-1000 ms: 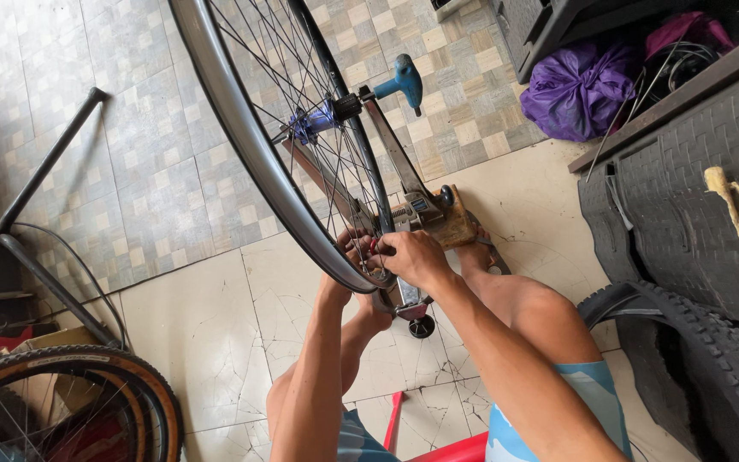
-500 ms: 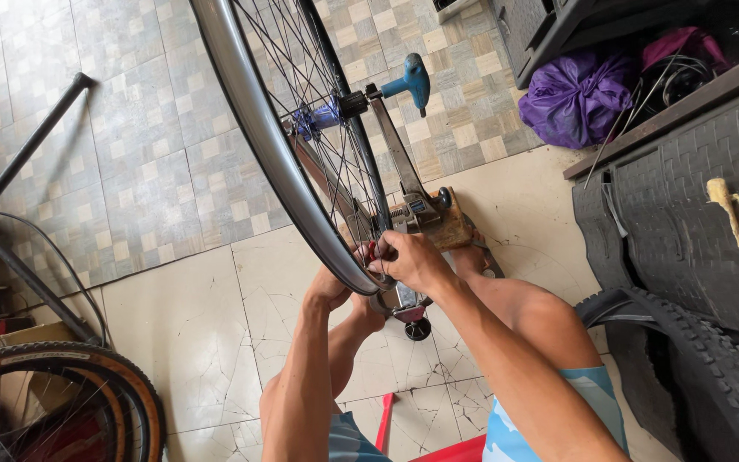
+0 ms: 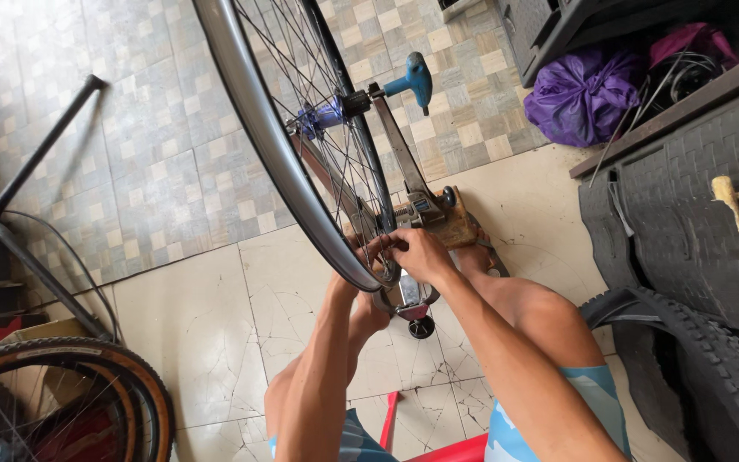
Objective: The person uses a spoke wrench to adjust the tension of the spokes on a bicycle wheel mounted on a truing stand. They repeatedly spin the wheel to check alignment and make small adjustments to the spokes.
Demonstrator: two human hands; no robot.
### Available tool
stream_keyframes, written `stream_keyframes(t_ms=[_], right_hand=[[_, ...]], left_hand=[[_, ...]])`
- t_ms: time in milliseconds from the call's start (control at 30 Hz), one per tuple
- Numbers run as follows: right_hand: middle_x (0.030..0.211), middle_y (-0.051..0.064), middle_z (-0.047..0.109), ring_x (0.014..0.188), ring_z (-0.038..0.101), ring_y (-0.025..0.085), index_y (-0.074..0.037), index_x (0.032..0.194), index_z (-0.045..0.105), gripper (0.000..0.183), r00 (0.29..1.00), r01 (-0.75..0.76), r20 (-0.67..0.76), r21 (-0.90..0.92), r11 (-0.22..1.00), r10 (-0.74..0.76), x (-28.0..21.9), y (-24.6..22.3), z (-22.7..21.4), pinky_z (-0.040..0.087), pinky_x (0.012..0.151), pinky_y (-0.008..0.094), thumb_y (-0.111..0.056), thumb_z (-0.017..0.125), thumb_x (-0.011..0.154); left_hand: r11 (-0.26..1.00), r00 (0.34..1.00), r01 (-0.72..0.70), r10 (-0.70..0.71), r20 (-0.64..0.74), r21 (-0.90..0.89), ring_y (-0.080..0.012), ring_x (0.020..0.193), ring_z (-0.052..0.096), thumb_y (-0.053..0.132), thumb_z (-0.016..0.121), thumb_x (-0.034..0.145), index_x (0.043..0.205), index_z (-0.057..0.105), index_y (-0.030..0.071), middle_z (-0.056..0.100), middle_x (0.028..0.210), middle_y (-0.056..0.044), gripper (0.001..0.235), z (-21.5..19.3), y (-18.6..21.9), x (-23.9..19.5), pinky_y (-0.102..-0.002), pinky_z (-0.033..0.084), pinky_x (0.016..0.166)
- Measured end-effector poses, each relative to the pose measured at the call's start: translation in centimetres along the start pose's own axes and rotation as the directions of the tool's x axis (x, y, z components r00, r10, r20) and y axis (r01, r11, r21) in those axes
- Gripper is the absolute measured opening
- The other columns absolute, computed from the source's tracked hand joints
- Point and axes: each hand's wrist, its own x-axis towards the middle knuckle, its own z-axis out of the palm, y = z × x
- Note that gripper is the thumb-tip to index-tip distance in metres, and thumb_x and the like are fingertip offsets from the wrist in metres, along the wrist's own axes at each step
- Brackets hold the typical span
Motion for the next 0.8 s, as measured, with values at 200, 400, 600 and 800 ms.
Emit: stream_keyframes(t_ms=[200,400,600,800], right_hand=[[0.103,0.014,0.080,0.092,0.077,0.020,-0.005,0.118,0.074,0.031,0.997,0.031,0.065,0.198,0.980,-0.045,2.2,4.1,2.8,0.057,0.082,0.032,-0.018,0.066,0.091],[0.089,0.010,0.080,0.081,0.071,0.015,-0.002,0.100,0.077,0.021,0.999,0.045,-0.030,0.397,0.917,-0.035,2.4,3.4,2.9,0.055,0.076,0.030,-0.020,0.069,0.092],[0.085,0.008,0.078,0.072,0.071,0.014,-0.003,0.097,0.074,0.022,0.991,-0.023,-0.122,0.219,0.976,0.051,0.7,0.3,-1.4,0.054,0.065,0.029,-0.023,0.075,0.089],[0.081,0.007,0.079,0.069,0.069,0.010,-0.001,0.095,0.074,0.022,0.999,-0.046,0.036,0.332,0.942,0.036,-1.2,0.2,-2.1,0.052,0.063,0.026,-0.022,0.075,0.088]], left_hand=[[0.989,0.988,-0.108,0.118,-0.099,0.101,-0.0116,0.068,0.062,0.034,0.077,0.089,0.093,0.073,-0.003,0.068,0.076,-0.004,0.038,0.8,-0.1,0.2,-0.029,0.050,0.058],[0.989,0.948,-0.086,0.119,-0.296,0.123,-0.0121,0.062,0.058,0.040,0.083,0.086,0.086,0.072,-0.005,0.066,0.068,-0.006,0.046,-0.7,6.1,-3.6,-0.028,0.047,0.055],[0.988,0.988,-0.152,0.152,-0.027,0.017,-0.0083,0.073,0.062,0.035,0.082,0.084,0.100,0.073,0.001,0.071,0.082,-0.002,0.039,-1.1,8.7,-6.1,-0.024,0.050,0.062],[0.988,0.994,-0.100,0.095,-0.048,-0.118,-0.0091,0.072,0.060,0.030,0.082,0.087,0.102,0.072,0.002,0.067,0.081,-0.001,0.033,-0.3,6.5,-3.7,-0.025,0.048,0.059]])
